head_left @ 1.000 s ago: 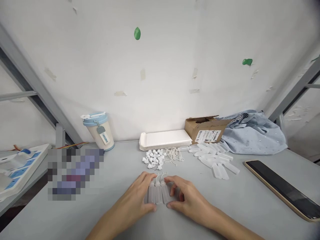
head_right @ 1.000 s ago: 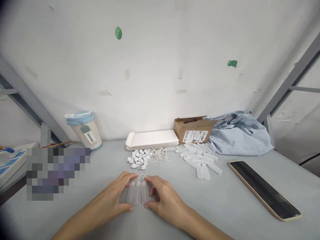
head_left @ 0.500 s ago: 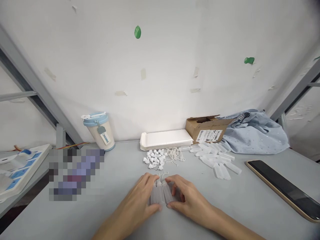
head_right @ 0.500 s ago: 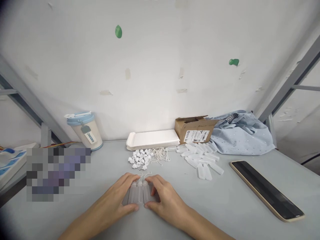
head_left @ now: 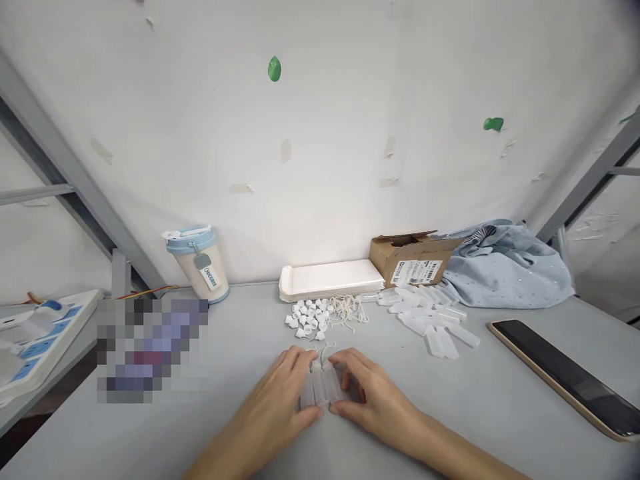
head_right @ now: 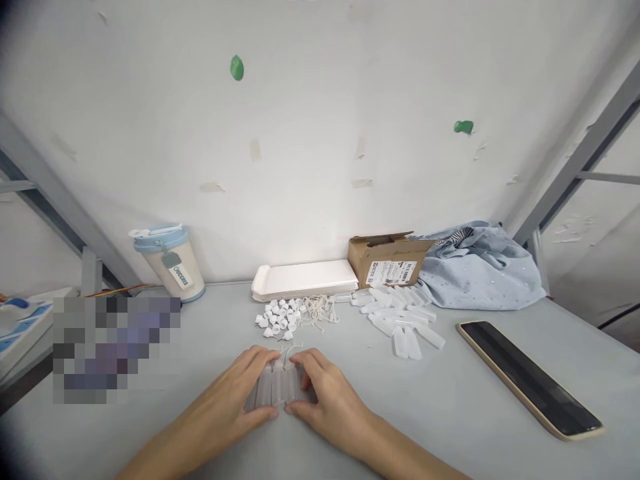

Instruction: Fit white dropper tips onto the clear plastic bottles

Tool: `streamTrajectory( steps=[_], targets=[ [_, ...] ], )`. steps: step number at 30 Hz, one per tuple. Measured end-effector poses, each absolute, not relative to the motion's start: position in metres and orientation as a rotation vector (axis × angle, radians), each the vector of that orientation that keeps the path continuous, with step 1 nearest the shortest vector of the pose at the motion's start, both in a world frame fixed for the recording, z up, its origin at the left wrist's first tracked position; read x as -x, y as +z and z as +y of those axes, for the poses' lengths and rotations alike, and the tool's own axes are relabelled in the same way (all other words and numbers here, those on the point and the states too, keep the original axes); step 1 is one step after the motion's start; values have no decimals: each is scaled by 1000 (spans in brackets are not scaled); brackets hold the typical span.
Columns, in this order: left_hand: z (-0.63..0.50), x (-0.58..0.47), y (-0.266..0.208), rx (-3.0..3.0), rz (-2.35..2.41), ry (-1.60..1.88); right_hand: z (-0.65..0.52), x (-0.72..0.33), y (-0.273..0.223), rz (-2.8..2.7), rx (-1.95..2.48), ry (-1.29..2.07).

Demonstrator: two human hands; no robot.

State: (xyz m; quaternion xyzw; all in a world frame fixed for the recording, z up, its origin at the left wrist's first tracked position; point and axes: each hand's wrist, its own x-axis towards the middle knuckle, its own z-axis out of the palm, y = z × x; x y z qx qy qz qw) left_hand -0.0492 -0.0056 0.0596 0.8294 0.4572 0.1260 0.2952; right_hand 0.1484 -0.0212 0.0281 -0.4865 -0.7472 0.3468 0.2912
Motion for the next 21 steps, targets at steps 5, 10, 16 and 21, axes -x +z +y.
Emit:
streamTrajectory(
  steps=[5, 10, 16, 21],
  targets=[
    [-5, 51, 56, -2227, 1207, 348, -22, -148, 28, -1994, 1309, 916],
    [-5, 50, 55, -2258, 1215, 356, -22, -148, 28, -1993, 1312, 916],
    [-3, 49, 54, -2235, 1195, 375, -22, -148, 30, -1994, 1323, 902],
    [-2, 50, 57, -2190, 1201, 350, -21, -148, 27, -2000, 1321, 903]
  ],
)
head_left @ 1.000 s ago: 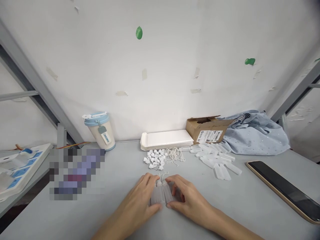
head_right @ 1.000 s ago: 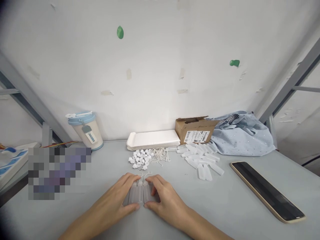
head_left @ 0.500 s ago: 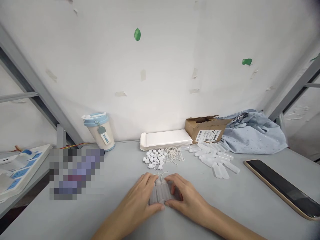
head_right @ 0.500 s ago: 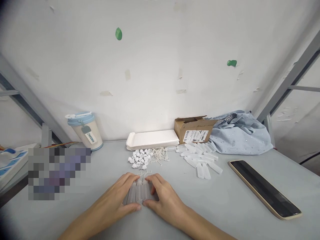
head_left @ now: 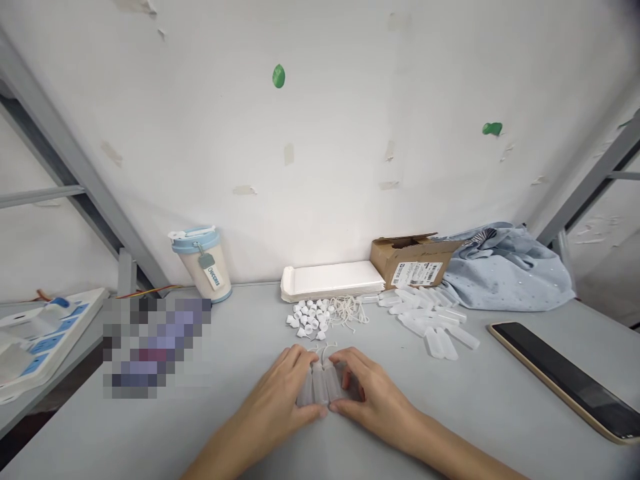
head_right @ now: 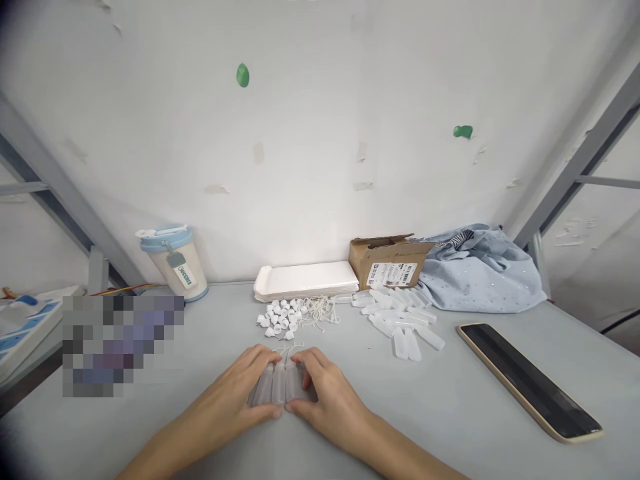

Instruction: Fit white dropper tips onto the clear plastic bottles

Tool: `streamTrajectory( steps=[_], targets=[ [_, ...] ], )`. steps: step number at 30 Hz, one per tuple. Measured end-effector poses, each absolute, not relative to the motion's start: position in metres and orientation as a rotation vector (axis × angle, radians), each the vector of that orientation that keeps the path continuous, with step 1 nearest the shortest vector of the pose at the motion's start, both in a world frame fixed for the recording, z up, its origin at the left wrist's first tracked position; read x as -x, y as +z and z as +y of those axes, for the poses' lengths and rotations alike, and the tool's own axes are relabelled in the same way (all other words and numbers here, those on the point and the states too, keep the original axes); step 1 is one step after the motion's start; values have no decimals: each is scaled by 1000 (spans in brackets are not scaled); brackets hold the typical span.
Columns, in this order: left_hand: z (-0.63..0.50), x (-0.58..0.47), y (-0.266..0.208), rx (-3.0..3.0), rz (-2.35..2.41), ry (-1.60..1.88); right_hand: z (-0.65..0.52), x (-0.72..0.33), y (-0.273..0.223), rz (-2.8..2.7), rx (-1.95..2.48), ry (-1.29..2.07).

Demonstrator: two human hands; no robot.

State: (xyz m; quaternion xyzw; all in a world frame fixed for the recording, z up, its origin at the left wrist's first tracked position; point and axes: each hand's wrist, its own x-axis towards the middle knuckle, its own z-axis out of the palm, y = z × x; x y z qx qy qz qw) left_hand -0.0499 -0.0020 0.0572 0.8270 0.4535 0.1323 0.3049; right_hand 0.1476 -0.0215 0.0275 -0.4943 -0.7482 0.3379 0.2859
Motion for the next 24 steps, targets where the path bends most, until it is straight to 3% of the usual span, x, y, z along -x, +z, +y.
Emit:
streamTrajectory(
  steps=[24],
  targets=[
    [-1, 58, 55, -2184, 1148, 354, -23, -144, 30, -2047, 1332, 849]
  ],
)
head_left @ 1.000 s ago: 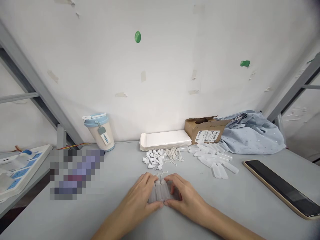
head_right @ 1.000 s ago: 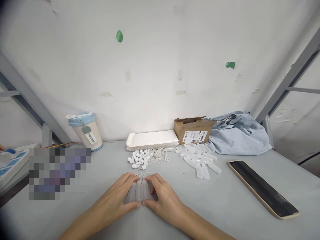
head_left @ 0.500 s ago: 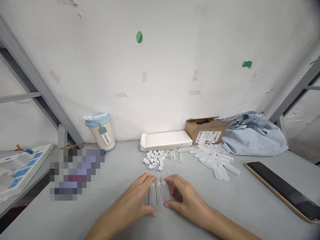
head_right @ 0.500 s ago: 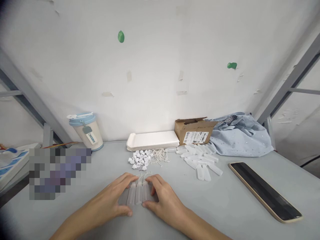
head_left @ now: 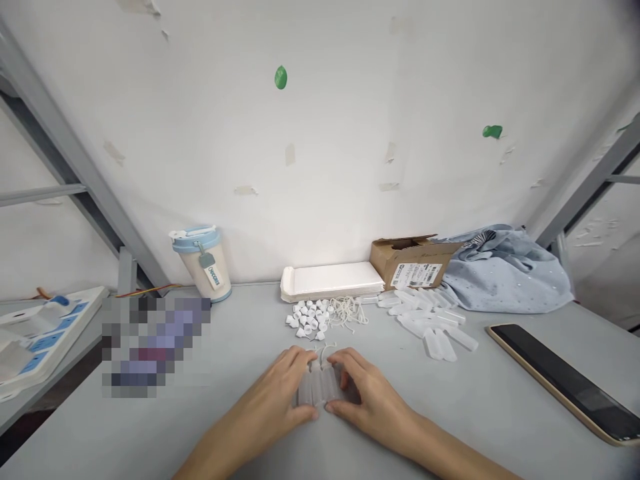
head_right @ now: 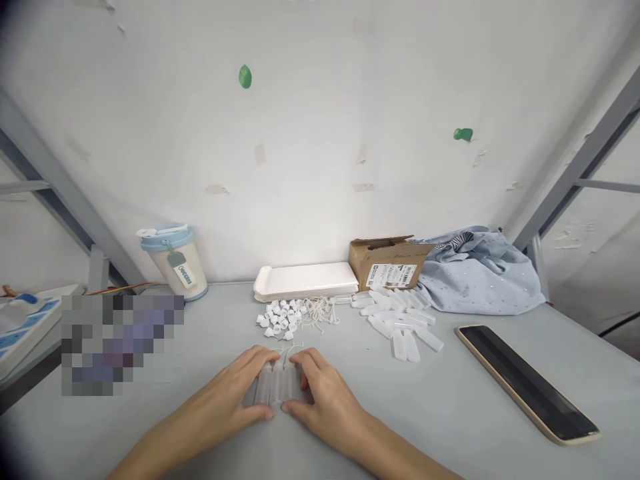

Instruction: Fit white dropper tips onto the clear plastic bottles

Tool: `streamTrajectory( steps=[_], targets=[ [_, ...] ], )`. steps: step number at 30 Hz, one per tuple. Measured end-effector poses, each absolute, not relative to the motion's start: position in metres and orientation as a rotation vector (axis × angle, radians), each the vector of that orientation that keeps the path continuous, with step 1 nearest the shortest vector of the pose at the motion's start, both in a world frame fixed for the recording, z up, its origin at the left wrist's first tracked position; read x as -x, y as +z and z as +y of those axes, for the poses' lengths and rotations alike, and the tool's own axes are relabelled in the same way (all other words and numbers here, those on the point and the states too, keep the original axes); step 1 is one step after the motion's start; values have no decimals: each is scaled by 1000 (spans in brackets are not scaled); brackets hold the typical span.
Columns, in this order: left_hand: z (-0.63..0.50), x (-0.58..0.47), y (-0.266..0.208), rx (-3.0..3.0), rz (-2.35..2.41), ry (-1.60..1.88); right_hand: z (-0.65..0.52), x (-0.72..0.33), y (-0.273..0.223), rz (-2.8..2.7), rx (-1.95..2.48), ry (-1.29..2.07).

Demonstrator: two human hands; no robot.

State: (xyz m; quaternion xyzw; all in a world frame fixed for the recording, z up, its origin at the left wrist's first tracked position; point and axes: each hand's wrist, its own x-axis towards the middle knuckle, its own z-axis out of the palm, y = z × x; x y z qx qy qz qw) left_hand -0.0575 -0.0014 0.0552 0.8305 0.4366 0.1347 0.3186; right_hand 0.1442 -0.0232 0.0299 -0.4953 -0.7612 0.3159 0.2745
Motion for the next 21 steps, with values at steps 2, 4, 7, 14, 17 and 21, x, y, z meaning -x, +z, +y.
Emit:
streamTrajectory(
  steps=[2, 4, 7, 14, 17, 21],
  targets=[
    [-2, 57, 56, -2177, 1156, 346, -24, -144, 29, -2053, 1330, 842],
    [-2, 56, 58, -2174, 1162, 346, -24, -144, 29, -2053, 1328, 841],
    [-1, 56, 59, -2155, 1166, 347, -24, -144, 29, -2053, 1333, 851],
    [-1, 61, 68, -2064, 1211, 348, -23, -145, 32, -2047, 1342, 880],
    [2, 64, 69, -2041, 1233, 390, -22, -150, 35, -2065, 1322, 916],
    [13, 65, 67, -2032, 1263, 480, -18, -168, 44, -2108, 1256, 927]
  ],
)
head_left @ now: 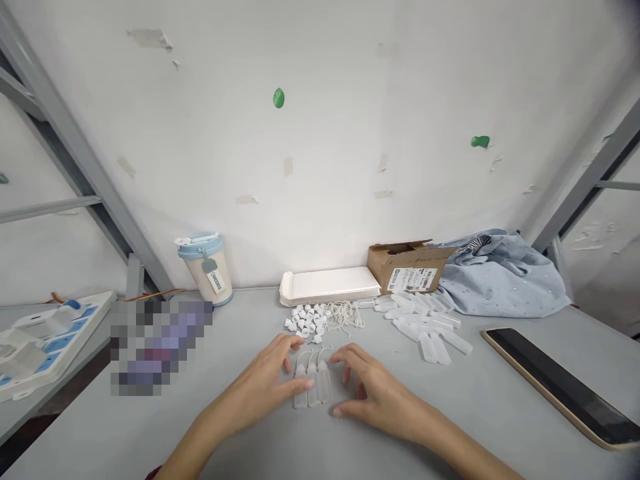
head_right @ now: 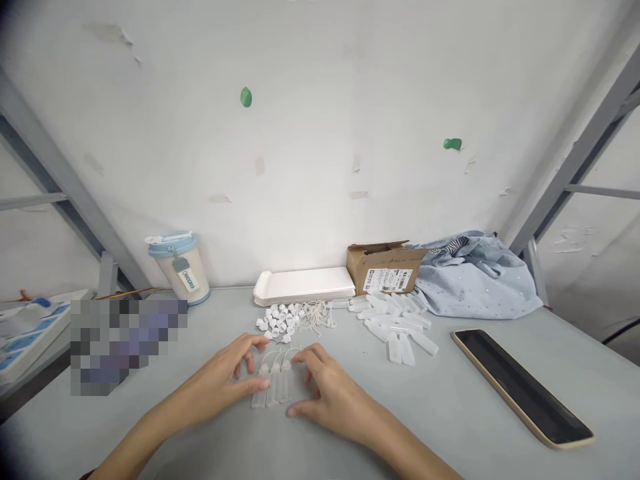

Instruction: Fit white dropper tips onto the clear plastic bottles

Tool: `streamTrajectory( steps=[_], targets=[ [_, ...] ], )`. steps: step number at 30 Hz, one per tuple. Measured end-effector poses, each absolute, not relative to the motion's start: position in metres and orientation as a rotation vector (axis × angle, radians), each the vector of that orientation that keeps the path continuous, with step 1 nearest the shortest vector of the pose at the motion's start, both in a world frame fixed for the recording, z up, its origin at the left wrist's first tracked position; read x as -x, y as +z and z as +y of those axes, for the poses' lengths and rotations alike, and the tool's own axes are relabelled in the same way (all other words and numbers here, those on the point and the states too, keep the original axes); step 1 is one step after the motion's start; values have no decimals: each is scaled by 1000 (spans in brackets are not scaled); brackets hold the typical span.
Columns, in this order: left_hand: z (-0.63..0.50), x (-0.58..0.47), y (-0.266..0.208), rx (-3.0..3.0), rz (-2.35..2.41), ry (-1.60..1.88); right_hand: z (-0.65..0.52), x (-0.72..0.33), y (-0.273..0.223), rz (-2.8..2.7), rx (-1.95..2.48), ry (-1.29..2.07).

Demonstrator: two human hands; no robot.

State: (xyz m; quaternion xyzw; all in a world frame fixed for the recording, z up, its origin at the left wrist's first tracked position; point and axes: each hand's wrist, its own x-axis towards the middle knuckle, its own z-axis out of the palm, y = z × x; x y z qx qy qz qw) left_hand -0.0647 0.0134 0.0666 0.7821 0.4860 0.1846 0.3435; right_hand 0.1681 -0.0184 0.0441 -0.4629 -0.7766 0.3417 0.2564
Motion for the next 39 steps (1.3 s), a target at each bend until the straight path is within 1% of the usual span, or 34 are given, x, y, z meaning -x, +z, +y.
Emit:
streamTrajectory(
  steps=[4, 9, 12, 14, 19, 22, 26, 30, 35, 39],
  targets=[
    [25, 51, 67, -2095, 1328, 593, -9, -195, 56, -2074, 1328, 727],
    [40, 8, 71, -2325, 1259, 550, 6, -222, 61, -2028, 1449, 318],
    [55, -20, 71, -2430, 1232, 505, 13, -231, 61, -2021, 1660, 99],
    [66, -34, 70, -2498, 1230, 467, 16, -235, 62, -2013, 1830, 31],
    [84, -56, 63, -2617, 1173, 351, 21, -246, 67, -1932, 2076, -8],
    [87, -59, 63, -2604, 1142, 353, 21, -255, 71, -1898, 2208, -21],
    [79, -50, 75, -2488, 1103, 544, 16, -263, 78, -1895, 2347, -22],
    [65, -25, 85, -2251, 1105, 782, 10, -263, 82, -1935, 2420, 15],
    [57, 19, 79, -1868, 1163, 982, 6, -257, 82, -1983, 2450, 45],
    [55, 47, 72, -1628, 1195, 1037, 6, -255, 80, -2007, 2447, 68]
  ],
)
